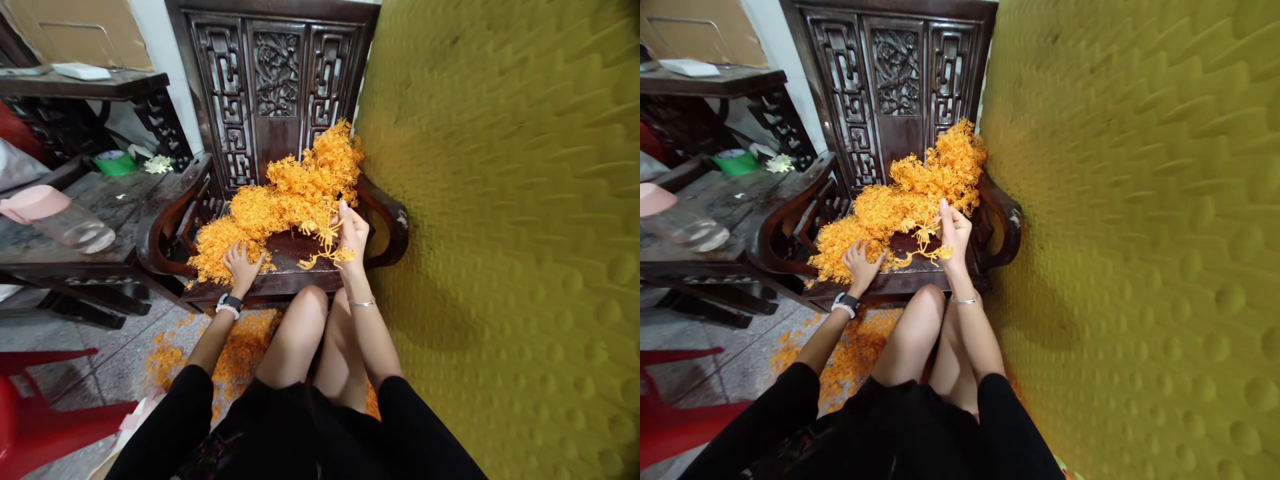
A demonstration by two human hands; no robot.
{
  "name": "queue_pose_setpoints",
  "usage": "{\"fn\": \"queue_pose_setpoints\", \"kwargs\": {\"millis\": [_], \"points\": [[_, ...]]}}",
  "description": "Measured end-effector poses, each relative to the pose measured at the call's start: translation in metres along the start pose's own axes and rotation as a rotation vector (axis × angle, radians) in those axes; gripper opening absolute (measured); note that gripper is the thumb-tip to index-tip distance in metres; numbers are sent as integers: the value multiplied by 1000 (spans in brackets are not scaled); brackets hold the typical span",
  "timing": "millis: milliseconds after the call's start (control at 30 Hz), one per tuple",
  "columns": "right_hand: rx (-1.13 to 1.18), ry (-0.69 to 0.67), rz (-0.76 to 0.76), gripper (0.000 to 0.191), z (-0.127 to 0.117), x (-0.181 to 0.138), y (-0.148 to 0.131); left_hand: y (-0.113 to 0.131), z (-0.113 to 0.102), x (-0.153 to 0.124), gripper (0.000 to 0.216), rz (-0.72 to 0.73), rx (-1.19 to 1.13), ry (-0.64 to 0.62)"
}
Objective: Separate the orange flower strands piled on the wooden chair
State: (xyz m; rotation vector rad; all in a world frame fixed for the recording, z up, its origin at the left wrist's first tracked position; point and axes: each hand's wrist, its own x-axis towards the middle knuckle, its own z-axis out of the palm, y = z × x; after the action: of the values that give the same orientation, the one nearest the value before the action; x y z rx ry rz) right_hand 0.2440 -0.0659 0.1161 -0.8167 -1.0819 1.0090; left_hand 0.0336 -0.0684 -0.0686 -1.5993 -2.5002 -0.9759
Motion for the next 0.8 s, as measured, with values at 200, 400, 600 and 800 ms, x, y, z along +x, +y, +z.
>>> {"fn": "queue_pose_setpoints", "kwargs": {"millis": [200,400,600,800], "points": [[-32,-55,-21,45,6,0,12,53,-80,3,55,116,-865,282],[-5,-37,7,54,31,-7,24,102,-154,-35,83,632,-807,-112],[-70,-38,83,54,31,-6,33,97,-156,-48,38,610,-555,-314],[-141,-59,43,53,26,-9,36,92,-154,-61,48,439,-754,-217]]}}
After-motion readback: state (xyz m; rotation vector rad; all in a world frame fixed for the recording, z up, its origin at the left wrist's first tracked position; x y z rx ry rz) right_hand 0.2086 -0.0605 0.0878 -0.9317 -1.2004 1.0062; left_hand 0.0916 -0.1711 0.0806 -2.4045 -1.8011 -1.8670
